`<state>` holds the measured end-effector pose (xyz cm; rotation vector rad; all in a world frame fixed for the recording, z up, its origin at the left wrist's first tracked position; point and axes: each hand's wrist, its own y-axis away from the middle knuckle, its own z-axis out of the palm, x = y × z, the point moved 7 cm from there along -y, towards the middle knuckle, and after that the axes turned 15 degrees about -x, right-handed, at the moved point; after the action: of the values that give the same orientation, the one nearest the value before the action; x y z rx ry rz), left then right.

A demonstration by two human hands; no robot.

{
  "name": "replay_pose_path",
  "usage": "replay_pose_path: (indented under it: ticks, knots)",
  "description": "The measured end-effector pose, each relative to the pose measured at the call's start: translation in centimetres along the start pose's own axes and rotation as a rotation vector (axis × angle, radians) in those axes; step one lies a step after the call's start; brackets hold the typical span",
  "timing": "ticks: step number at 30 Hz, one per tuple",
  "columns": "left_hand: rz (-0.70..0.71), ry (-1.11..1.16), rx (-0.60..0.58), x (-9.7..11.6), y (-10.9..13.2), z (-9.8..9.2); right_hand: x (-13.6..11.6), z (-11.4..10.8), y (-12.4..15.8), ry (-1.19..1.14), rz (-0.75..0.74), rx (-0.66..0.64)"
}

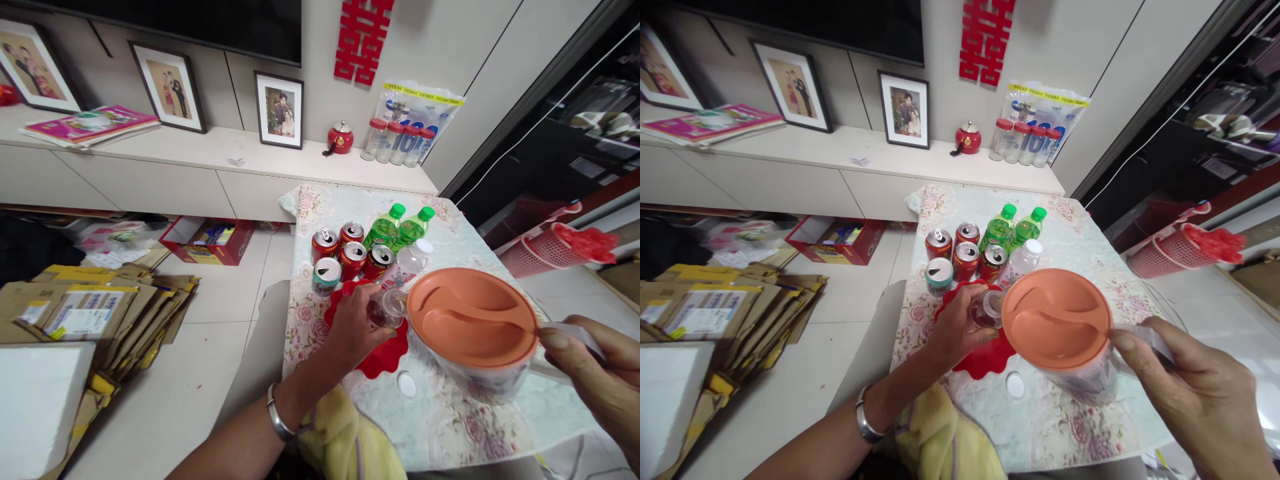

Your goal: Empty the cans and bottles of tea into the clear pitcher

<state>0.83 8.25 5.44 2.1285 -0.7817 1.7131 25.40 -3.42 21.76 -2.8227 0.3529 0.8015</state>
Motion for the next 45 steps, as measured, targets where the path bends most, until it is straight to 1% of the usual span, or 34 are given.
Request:
replay_pose_path:
  ticks: [4,10,16,21,27,36,40,45]
  knots:
    - [-0.008,-0.002,-0.018,0.0,0.0,0.0,0.2,0.0,0.1,0.020,0.017,-0.011]
    - [-0.011,-0.003,-0.012,-0.2,0.0,0.1,0.0,-0.1,0.1,0.018,-0.013,-0.023]
    - [0.004,0.000,-0.010,-0.1,-0.1,0.0,-0.8,-0.2,0.0,0.011,-0.051,0.036]
    - [-0.020,0.003,-0.026,0.1,0.0,0.0,-0.8,0.0,-0.2,0.030,-0.025,-0.004]
    - [-0.009,-0.005,-0.031,0.3,0.0,0.0,-1.4,-0.5,-0.2,0.071,-0.037,-0.010]
    - [-0.019,0.001,-0.034,0.2,0.0,0.1,-0.6,-0.1,-0.3,0.046,-0.029,0.003]
    - [-0.004,-0.003,-0.026,0.2,0.1,0.0,-1.2,-0.5,-0.7,0.036,-0.037,0.031]
    - [0.030,-0.012,0.014,0.3,0.1,-0.3,-1.6,-0.8,-1.3,0.035,-0.017,0.046]
